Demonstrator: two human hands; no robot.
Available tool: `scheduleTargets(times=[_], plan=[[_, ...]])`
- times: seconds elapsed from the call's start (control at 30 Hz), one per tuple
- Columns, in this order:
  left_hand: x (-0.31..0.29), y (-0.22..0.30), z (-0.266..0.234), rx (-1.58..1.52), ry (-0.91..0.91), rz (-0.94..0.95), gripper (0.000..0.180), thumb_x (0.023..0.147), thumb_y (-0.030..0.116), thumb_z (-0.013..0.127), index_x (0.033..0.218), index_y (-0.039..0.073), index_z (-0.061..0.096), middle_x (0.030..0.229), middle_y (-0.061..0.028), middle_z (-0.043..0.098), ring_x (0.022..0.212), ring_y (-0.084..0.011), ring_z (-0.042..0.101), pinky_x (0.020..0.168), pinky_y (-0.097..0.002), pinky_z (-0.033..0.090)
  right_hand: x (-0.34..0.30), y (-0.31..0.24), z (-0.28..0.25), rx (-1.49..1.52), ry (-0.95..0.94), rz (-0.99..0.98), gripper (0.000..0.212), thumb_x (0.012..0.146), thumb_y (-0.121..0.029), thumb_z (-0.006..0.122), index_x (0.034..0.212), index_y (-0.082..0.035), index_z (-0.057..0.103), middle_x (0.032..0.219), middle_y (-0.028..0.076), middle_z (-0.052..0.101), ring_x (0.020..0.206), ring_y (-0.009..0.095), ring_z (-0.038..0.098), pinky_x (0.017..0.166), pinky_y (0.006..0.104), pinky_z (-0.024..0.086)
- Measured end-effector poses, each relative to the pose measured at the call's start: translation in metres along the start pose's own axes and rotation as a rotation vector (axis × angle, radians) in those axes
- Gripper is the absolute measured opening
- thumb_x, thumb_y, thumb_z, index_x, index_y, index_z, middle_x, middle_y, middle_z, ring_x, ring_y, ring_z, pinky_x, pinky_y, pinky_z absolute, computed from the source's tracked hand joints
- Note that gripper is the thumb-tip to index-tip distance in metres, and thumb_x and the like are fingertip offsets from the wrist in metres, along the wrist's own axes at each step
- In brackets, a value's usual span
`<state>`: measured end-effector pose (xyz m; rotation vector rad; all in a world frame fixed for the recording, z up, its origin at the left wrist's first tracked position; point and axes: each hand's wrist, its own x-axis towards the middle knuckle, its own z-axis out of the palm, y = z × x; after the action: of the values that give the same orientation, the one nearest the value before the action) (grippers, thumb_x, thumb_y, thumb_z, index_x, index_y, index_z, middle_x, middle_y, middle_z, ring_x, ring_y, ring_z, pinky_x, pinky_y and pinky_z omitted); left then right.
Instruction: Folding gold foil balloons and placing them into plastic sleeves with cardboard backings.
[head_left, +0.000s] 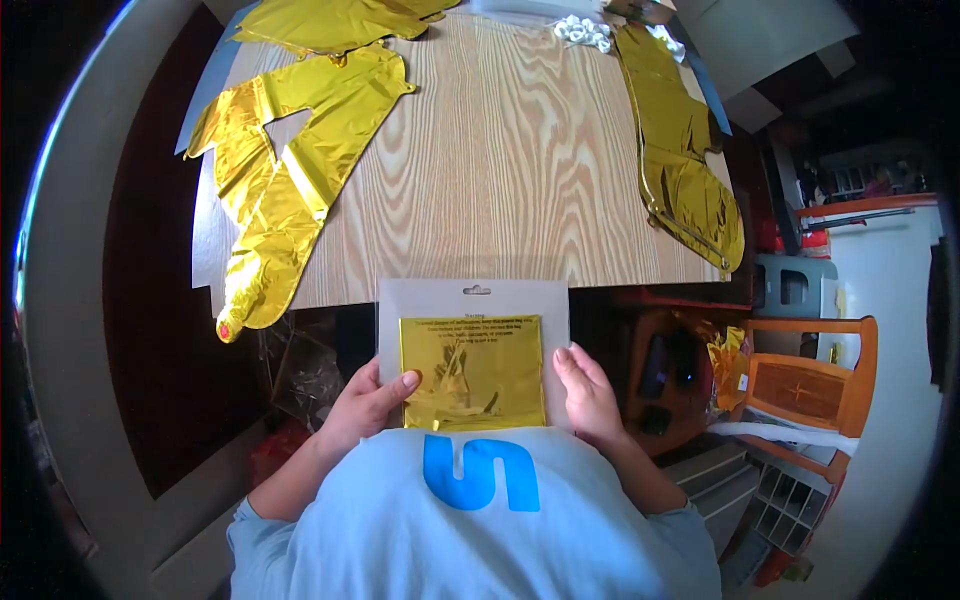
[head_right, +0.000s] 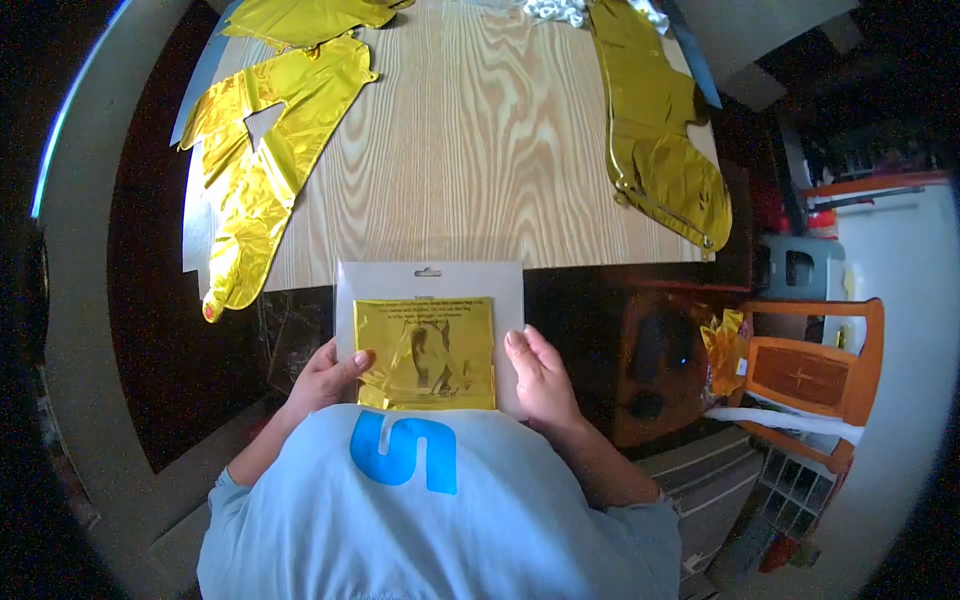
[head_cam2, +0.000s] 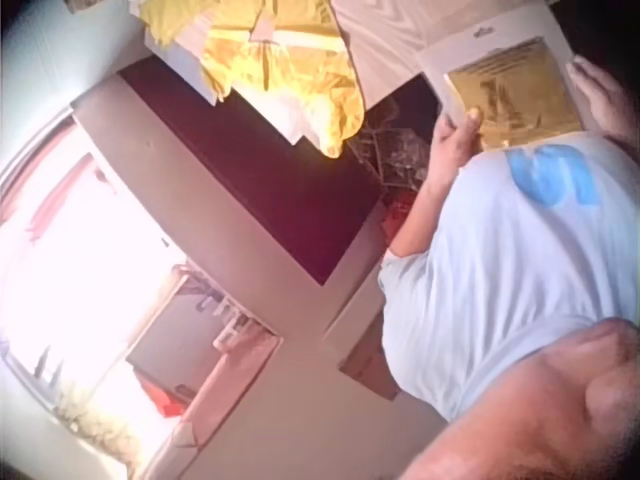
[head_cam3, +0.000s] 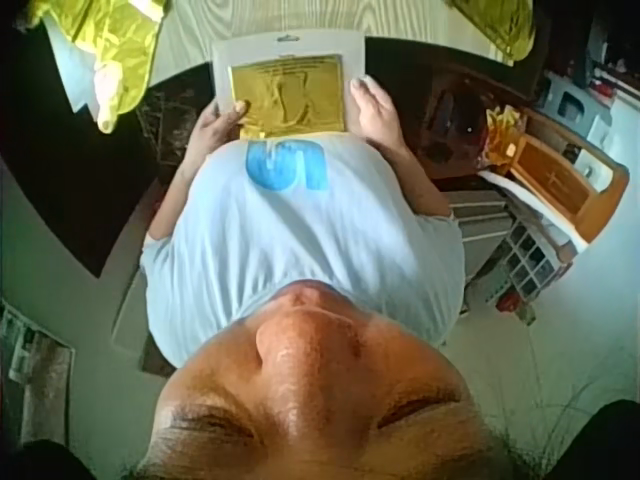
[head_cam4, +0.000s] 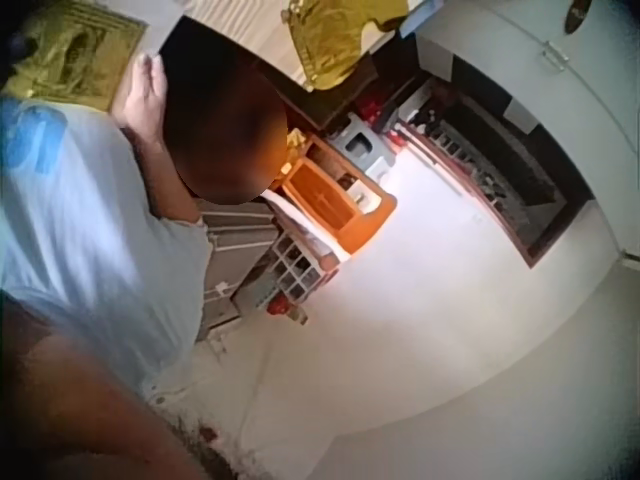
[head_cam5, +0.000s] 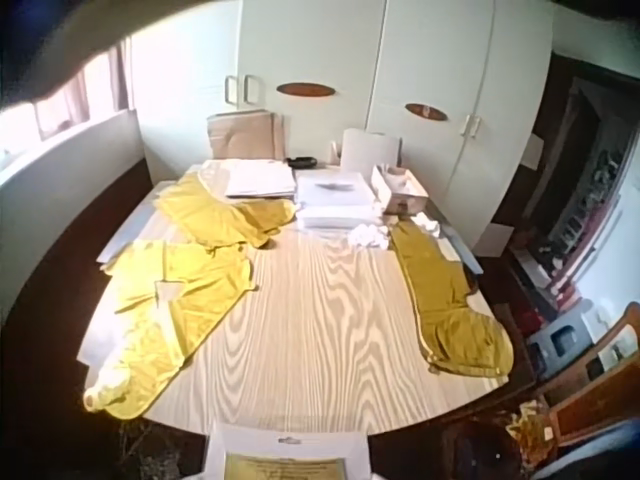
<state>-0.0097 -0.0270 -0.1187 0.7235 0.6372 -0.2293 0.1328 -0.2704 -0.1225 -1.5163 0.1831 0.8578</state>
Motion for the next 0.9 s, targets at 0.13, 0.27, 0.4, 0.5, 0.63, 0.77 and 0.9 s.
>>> scheduleTargets(times=[0.13, 0.27, 0.4, 0.5, 0.63, 0.77, 0.9], plan=[[0.006, 0.032, 0.014, 0.129, -0.008, 0.068, 0.078, 0.093, 0.019, 0.074, 0.154, 0.0, 0.029, 0.143, -0.0146, 0.053, 0.132, -0.0242, 0.053, 0.111, -0.0401, 0.044, 0.023, -0.027, 0.007, 0.159, -0.098, -0.203, 0.031, 0.11, -0.024, 0.048, 0.125, 0.0, 0.059, 0.113, 0.0, 0.064, 0.105, 0.006, 0.055, 0.095, 0.0226, 0.042], [0.025, 0.027, 0.013, 0.001, -0.041, 0.372, 0.113, 0.08, -0.001, 0.08, 0.162, 0.005, 0.002, 0.156, -0.0202, 0.031, 0.141, -0.028, 0.042, 0.115, -0.0425, 0.039, 0.044, -0.035, -0.004, 0.058, -0.226, -0.322, 0.062, 0.103, -0.013, 0.058, 0.154, 0.001, 0.025, 0.128, 0.011, 0.059, 0.118, 0.013, 0.054, 0.105, 0.0289, 0.039], [0.026, 0.021, 0.018, 0.286, -0.103, 0.538, 0.125, 0.079, -0.011, 0.077, 0.162, 0.012, -0.013, 0.161, -0.0178, 0.025, 0.145, -0.0269, 0.037, 0.116, -0.0407, 0.037, 0.038, -0.033, -0.002, 0.006, -0.415, -0.445, 0.098, 0.093, 0.003, 0.066, 0.161, -0.002, -0.004, 0.154, 0.016, 0.038, 0.135, 0.018, 0.045, 0.114, 0.0328, 0.034], [0.033, 0.021, 0.007, 0.555, -0.032, 0.57, 0.125, 0.079, -0.007, 0.078, 0.163, 0.014, -0.012, 0.164, -0.0178, 0.021, 0.147, -0.0269, 0.036, 0.119, -0.0428, 0.036, 0.039, -0.036, -0.01, -0.1, -0.553, -0.426, 0.109, 0.087, 0.012, 0.065, 0.162, -0.006, -0.011, 0.166, 0.015, 0.019, 0.143, 0.019, 0.037, 0.116, 0.0354, 0.034], [0.029, 0.026, 0.004, 0.643, -0.059, 0.546, 0.118, 0.077, -0.011, 0.078, 0.164, 0.008, 0.0, 0.167, -0.0146, 0.017, 0.147, -0.0232, 0.035, 0.12, -0.0385, 0.033, 0.033, -0.033, -0.016, -0.079, -0.573, -0.354, 0.105, 0.088, 0.014, 0.064, 0.163, -0.006, -0.008, 0.164, 0.015, 0.025, 0.142, 0.018, 0.039, 0.115, 0.0352, 0.035], [0.035, 0.022, 0.001, 0.67, -0.009, 0.587, 0.11, 0.077, -0.01, 0.08, 0.162, 0.004, 0.012, 0.166, -0.0126, 0.024, 0.147, -0.0207, 0.035, 0.12, -0.0371, 0.033, 0.034, -0.022, -0.018, -0.004, -0.533, -0.357, 0.101, 0.09, 0.014, 0.063, 0.163, -0.005, -0.004, 0.159, 0.015, 0.034, 0.14, 0.018, 0.042, 0.115, 0.0345, 0.035], [0.05, 0.018, -0.001, 0.528, -0.005, 0.649, 0.1, 0.082, -0.01, 0.077, 0.162, 0.005, 0.018, 0.155, -0.0119, 0.041, 0.132, -0.0187, 0.05, 0.107, -0.032, 0.046, 0.036, -0.021, -0.017, -0.084, -0.326, -0.383, 0.08, 0.093, 0.005, 0.068, 0.159, -0.001, 0.025, 0.119, 0.012, 0.068, 0.097, 0.015, 0.07, 0.084, 0.0276, 0.057]])
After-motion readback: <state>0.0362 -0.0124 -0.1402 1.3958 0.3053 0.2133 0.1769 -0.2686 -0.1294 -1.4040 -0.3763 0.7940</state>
